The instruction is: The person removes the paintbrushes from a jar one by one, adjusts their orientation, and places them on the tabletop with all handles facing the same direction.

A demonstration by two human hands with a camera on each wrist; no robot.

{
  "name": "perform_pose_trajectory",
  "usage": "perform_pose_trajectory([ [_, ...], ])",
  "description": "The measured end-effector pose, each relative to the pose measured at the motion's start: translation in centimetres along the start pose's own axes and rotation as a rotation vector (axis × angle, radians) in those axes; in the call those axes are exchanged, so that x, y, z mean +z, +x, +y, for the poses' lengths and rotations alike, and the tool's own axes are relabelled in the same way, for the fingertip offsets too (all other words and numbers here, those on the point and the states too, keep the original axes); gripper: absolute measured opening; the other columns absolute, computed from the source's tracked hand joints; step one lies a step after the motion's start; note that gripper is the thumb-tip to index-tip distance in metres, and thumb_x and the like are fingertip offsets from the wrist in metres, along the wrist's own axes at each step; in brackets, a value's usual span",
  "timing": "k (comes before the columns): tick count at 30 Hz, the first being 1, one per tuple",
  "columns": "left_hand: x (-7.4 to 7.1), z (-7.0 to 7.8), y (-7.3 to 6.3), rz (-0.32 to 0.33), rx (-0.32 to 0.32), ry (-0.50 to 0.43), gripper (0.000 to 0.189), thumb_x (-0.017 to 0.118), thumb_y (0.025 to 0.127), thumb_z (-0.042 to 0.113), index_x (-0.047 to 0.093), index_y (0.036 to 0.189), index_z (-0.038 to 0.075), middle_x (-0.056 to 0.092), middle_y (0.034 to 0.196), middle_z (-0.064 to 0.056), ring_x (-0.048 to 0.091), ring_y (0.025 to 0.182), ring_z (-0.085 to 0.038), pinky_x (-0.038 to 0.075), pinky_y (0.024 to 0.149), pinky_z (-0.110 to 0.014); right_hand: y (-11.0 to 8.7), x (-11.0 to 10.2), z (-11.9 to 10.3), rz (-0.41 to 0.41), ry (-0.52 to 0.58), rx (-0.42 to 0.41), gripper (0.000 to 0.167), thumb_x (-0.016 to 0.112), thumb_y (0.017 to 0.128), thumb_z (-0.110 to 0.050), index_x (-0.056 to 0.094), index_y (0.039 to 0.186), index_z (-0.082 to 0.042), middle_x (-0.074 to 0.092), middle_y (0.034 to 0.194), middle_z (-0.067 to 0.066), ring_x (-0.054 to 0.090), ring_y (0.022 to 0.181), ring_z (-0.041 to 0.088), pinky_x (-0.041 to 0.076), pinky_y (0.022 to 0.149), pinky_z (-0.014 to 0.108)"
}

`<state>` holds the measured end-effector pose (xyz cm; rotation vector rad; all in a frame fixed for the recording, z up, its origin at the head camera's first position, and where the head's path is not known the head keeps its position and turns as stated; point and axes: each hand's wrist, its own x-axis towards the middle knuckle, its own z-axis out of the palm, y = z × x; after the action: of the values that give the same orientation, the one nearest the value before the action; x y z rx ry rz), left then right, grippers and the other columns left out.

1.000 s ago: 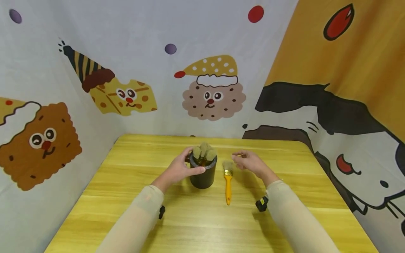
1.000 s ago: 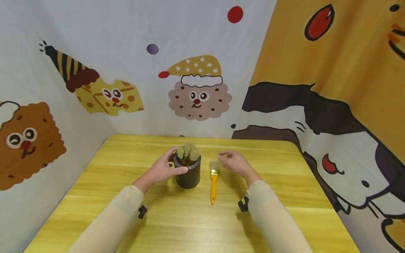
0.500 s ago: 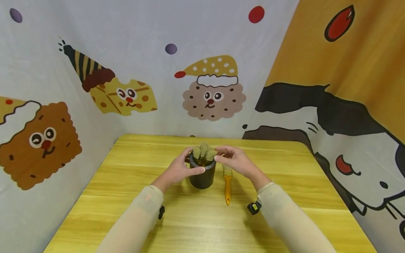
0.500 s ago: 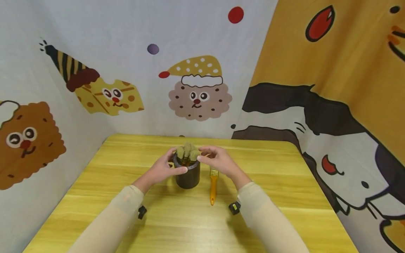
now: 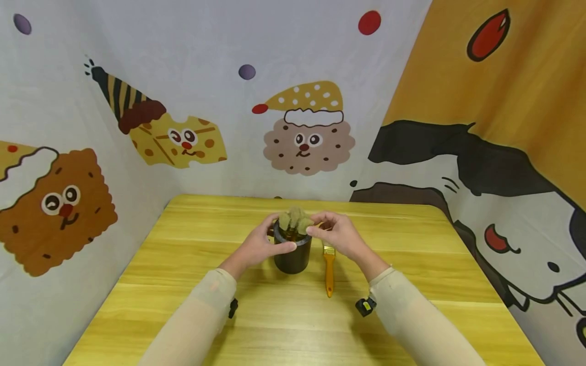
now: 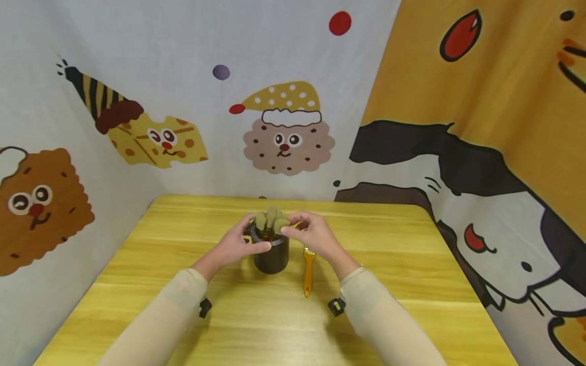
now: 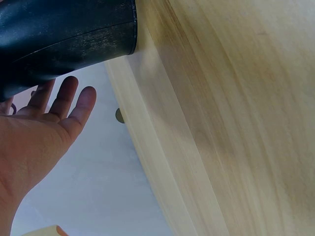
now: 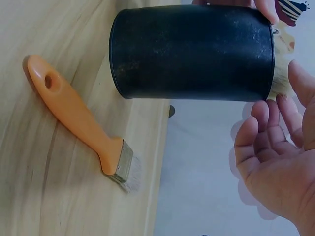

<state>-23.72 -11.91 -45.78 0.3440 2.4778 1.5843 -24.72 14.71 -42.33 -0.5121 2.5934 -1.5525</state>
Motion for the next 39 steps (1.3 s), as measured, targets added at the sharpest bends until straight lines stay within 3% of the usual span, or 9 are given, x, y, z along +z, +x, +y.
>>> perform_pose_trajectory([
  [13, 0.0, 0.0, -0.2, 0.001, -0.011, -0.009, 0.092, 0.087, 0.084, 0.061, 0.037, 0.160, 0.047, 0.058, 0.148, 0.004, 0.056, 0.136, -0.027, 0.049, 0.110, -0.057, -0.7, 1.0, -0.5, 0.065, -0.005, 0.055, 0.038, 0.085, 0.094, -0.038, 0.073, 0.120, -0.013, 0.073, 0.116, 0.010, 0.067, 0.100, 0.024, 0.057, 0.075, 0.035],
  [17, -0.1, 0.0, -0.2, -0.002, -0.015, -0.010, 0.093, 0.087, 0.083, 0.061, 0.036, 0.160, 0.047, 0.056, 0.149, 0.004, 0.055, 0.138, -0.027, 0.048, 0.112, -0.058, -0.8, 1.3, -0.6, 0.062, -0.026, 0.055, 0.037, 0.085, 0.093, -0.039, 0.073, 0.118, -0.015, 0.071, 0.126, 0.009, 0.069, 0.106, 0.028, 0.058, 0.073, 0.035],
  [22, -0.1, 0.1, -0.3, 0.000, -0.022, -0.001, 0.097, 0.087, 0.082, 0.065, 0.035, 0.161, 0.046, 0.055, 0.151, 0.004, 0.055, 0.138, -0.025, 0.048, 0.111, -0.058, -0.7, 1.8, -0.9, 0.063, -0.076, 0.012, 0.029, 0.085, 0.094, -0.040, 0.077, 0.112, -0.019, 0.067, 0.136, 0.005, 0.066, 0.118, 0.033, 0.059, 0.087, 0.043],
  [27, -0.1, 0.2, -0.3, -0.002, -0.024, -0.004, 0.097, 0.087, 0.081, 0.065, 0.035, 0.161, 0.047, 0.055, 0.151, 0.004, 0.055, 0.137, -0.026, 0.049, 0.110, -0.057, -0.4, 2.2, -1.1, 0.049, -0.105, -0.010, 0.029, 0.083, 0.095, -0.037, 0.081, 0.114, -0.016, 0.063, 0.145, 0.009, 0.060, 0.135, 0.034, 0.057, 0.103, 0.052],
  [36, 0.0, 0.0, -0.2, -0.009, 0.004, 0.007, 0.094, 0.086, 0.084, 0.064, 0.035, 0.161, 0.046, 0.055, 0.151, 0.002, 0.056, 0.135, -0.027, 0.052, 0.105, -0.055, 0.0, 3.4, -1.5, 0.049, -0.177, 0.029, 0.048, 0.081, 0.096, -0.042, 0.078, 0.126, -0.005, 0.054, 0.159, 0.018, 0.052, 0.147, 0.042, 0.055, 0.107, 0.056],
  [39, 0.0, 0.0, -0.2, -0.008, 0.011, 0.006, 0.092, 0.086, 0.085, 0.062, 0.036, 0.160, 0.047, 0.056, 0.150, 0.002, 0.057, 0.133, -0.026, 0.052, 0.103, -0.053, 0.2, 3.7, -1.5, 0.065, -0.161, 0.049, 0.041, 0.082, 0.096, -0.042, 0.080, 0.116, -0.005, 0.054, 0.159, 0.018, 0.051, 0.148, 0.043, 0.054, 0.109, 0.058],
])
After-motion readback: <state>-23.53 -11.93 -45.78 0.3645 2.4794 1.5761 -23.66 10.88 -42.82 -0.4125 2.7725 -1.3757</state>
